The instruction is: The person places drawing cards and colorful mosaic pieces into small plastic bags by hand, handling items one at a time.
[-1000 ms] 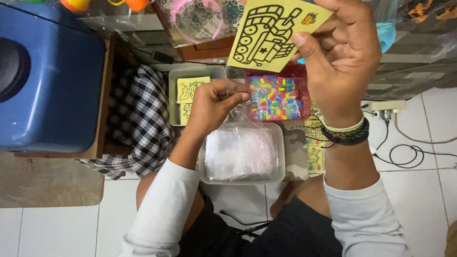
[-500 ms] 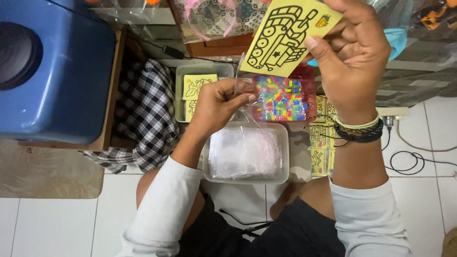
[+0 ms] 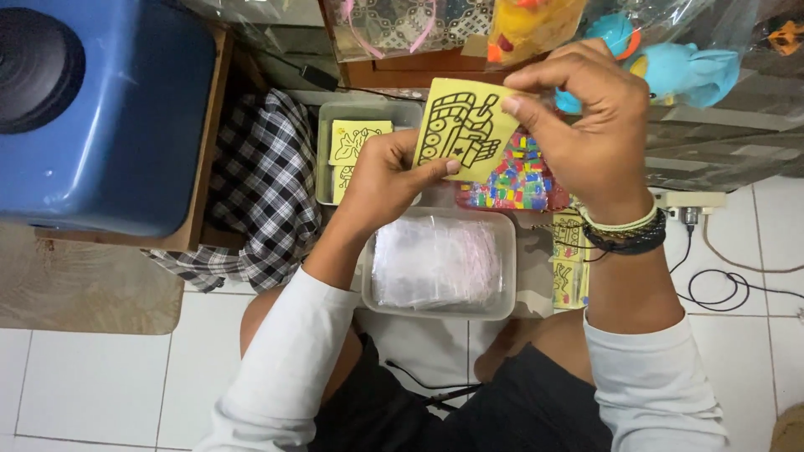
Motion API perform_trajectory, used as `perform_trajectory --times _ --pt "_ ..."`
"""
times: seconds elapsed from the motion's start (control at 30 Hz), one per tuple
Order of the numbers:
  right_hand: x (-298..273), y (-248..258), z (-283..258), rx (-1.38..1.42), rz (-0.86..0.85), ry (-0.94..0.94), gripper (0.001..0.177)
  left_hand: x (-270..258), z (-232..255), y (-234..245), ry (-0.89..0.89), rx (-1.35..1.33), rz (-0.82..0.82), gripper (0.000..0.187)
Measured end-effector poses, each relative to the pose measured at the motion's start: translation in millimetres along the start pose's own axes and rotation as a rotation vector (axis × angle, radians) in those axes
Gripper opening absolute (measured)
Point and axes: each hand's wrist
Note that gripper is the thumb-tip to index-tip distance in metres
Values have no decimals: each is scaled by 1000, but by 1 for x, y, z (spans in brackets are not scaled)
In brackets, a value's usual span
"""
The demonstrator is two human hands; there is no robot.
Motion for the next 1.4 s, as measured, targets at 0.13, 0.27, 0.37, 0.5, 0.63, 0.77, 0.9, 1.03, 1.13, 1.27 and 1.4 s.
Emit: perform_trajectory --times 0.13,0.27,0.37,0.5,0.63,0.77,0.9,1.03,1.13,1.27,1.4 --pt "3 -6 -6 -5 -69 31 13 0 0 0 -19 22 36 8" --pt "6 -8 -5 1 -210 45 12 0 2 2 -10 29 58 13" --pt "3 -13 0 48 -305 -41 13 0 6 3 -77 77 64 12" --pt "-2 -17 11 147 -272 -190 5 1 4 3 -61 72 67 9" --pt "-6 -17 20 325 -176 -451 1 2 7 9 20 24 -61 19" --pt "-9 -15 33 269 -176 -331 6 3 -7 12 98 156 -82 4" --pt "-7 -10 30 254 -173 -307 8 9 -12 13 124 247 9 9" --pt "-14 -6 57 332 -94 -364 9 9 -14 19 22 337 104 15" --pt "-41 -15 117 68 -181 -512 11 10 -11 21 -41 346 152 14" --pt "-118 -42 245 -542 -473 -561 17 9 -12 21 -41 303 178 15" --pt "-140 -54 242 -740 -650 -706 35 9 -9 24 -41 327 201 15"
Point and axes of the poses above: each hand's wrist, its own x-axis towards the middle knuckle, its own y-axis out of the back of the hand, z = x × y, and after that the axes turned 5 degrees about x, right-handed
